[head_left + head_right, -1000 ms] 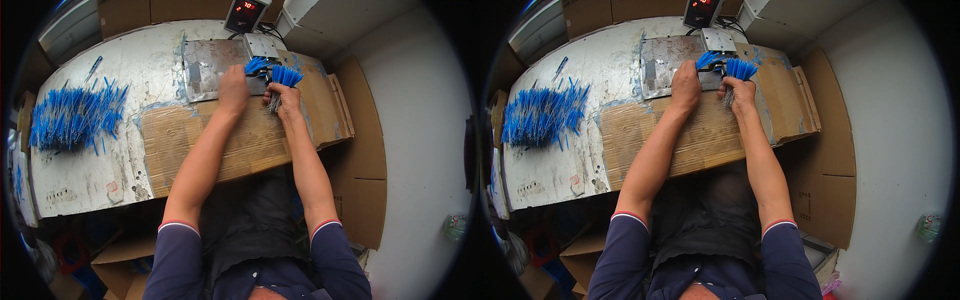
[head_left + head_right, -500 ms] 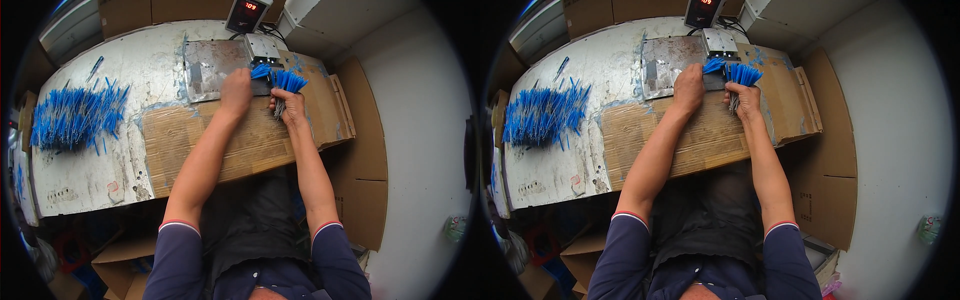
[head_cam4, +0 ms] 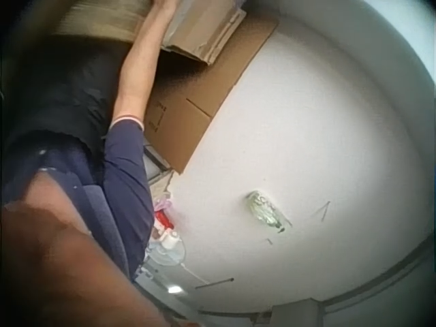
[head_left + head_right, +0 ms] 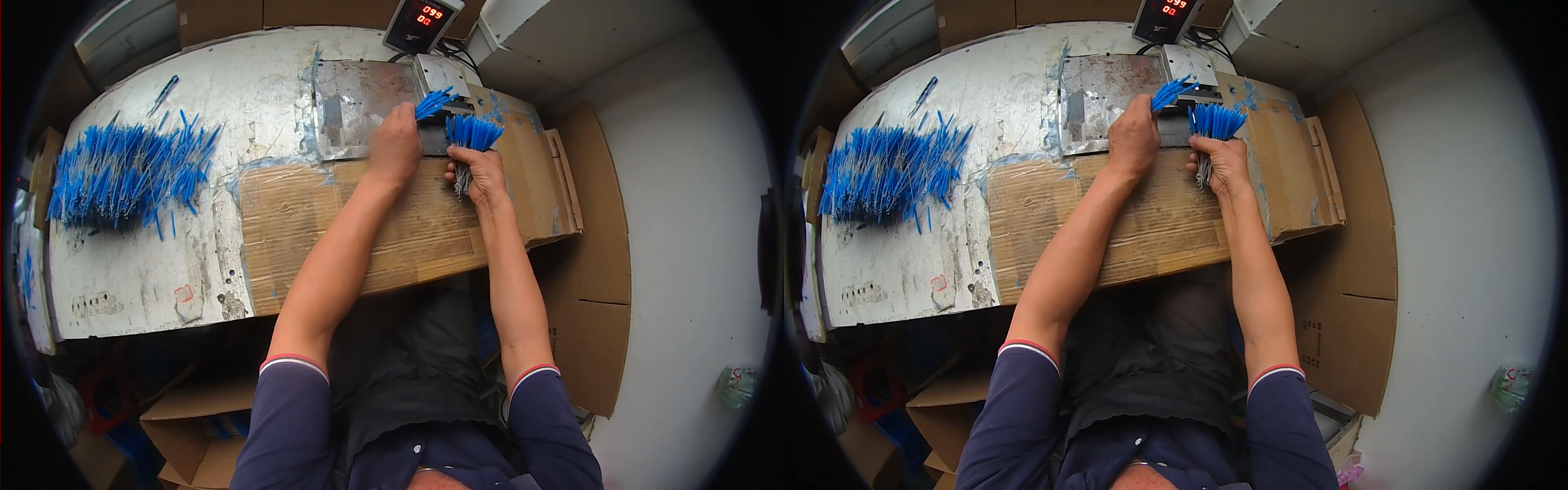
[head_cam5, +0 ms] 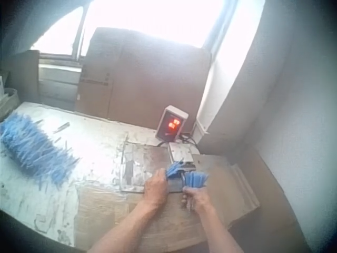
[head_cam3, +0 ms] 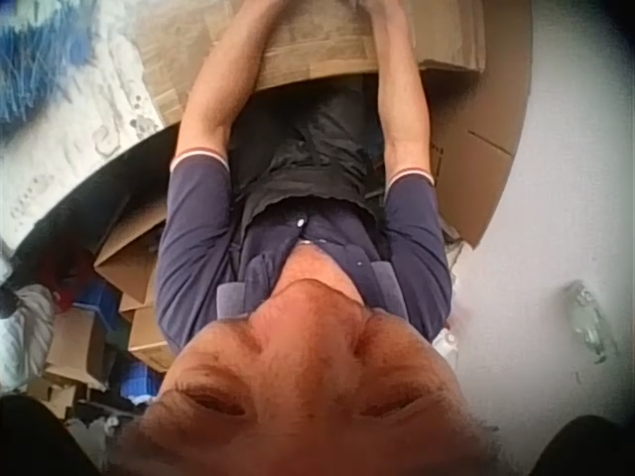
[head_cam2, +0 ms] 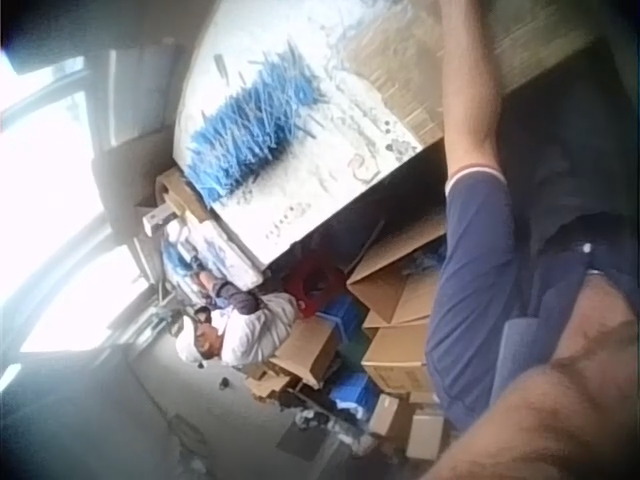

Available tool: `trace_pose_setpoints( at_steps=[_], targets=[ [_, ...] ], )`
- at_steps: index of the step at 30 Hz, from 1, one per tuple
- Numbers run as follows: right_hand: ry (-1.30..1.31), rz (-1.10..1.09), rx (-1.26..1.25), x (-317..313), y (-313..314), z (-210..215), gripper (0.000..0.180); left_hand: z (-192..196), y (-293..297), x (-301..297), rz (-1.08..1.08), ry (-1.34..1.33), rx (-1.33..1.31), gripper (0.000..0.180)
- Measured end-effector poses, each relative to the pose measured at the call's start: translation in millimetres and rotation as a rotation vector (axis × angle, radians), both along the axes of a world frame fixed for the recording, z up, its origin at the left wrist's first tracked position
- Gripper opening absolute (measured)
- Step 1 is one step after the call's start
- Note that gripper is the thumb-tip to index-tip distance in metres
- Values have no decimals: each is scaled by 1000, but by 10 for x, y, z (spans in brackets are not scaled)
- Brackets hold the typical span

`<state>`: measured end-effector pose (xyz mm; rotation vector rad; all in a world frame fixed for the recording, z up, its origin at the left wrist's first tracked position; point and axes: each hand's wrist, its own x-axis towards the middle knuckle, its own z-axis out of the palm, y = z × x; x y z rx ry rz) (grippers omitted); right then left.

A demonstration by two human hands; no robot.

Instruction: Assembling blue fiber components into metal ferrules using a pneumatic clamping machine.

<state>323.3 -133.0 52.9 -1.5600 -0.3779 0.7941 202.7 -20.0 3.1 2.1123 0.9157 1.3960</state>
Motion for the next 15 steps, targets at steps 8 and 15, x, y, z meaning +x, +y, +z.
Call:
trace_pose_setpoints(
  at_steps=[8,15],
  targets=[
    [112,237,15,-144,-24,22,15,57,-17,25,-277,-203,-300,11],
    [142,186,118,-231,-80,-14,25,-7,-11,65,-212,-203,-185,8]
  ],
)
